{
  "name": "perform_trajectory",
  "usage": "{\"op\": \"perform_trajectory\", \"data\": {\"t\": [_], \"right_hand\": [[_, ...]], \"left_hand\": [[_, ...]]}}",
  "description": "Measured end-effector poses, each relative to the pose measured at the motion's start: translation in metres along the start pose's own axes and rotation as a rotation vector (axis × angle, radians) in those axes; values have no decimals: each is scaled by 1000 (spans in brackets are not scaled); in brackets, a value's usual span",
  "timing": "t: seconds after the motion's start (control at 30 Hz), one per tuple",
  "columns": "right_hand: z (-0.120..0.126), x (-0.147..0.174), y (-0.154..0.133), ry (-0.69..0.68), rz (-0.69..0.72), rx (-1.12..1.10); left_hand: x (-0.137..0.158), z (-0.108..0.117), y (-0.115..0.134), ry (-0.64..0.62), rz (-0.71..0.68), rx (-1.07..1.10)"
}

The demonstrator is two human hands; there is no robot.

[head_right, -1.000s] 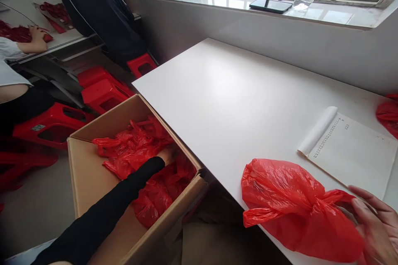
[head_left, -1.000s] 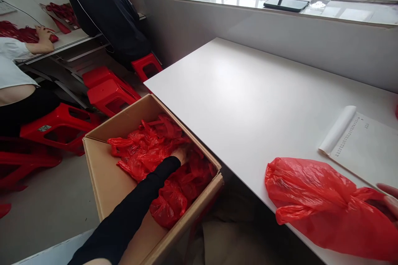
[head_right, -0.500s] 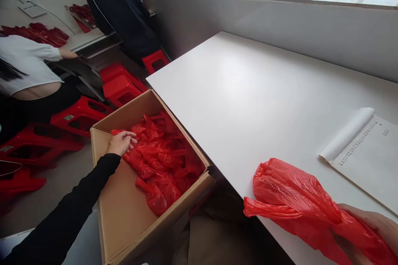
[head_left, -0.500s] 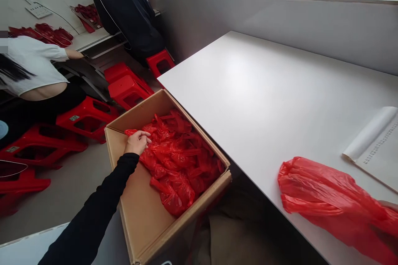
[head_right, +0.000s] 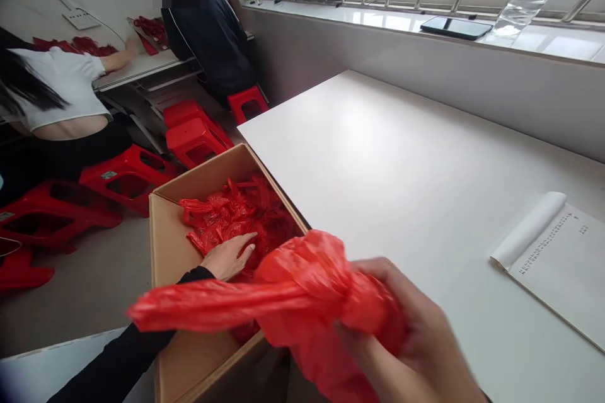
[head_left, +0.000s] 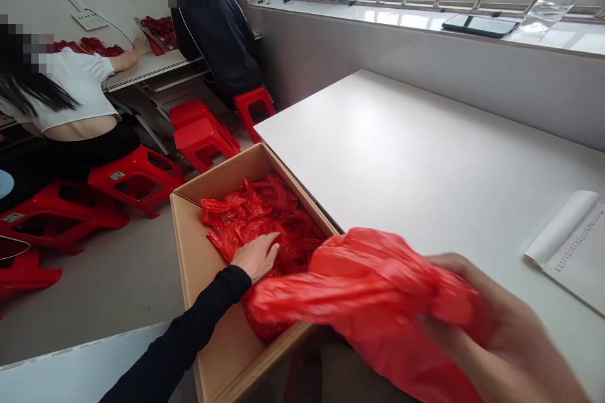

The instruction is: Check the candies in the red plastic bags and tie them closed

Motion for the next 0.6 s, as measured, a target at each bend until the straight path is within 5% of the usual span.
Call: {"op": "perform_trajectory", "data": {"t": [0.1,0.27,0.4,0.6], "right_hand": [[-47,-49,-32,-232,242,-124],[-82,-72,-34,-346,346,170],[-57,-39,-7,-370,327,290],[2,-2,49,-171,89,243]], "left_hand": [[9,25,-32,109,85,53],[24,40,-63,179,184,134],[10,28,-38,99,102,166],[-46,0,14,45,-4,102]]}}
Point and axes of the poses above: each hand's wrist, its own x-axis away from the middle knuckle, its own z-axis out of the back of the hand, y = z × x, the point moved 4 cm from there along -x, towards the middle knuckle, and after that the axes turned 13 degrees about -y, right-handed, at the moved point
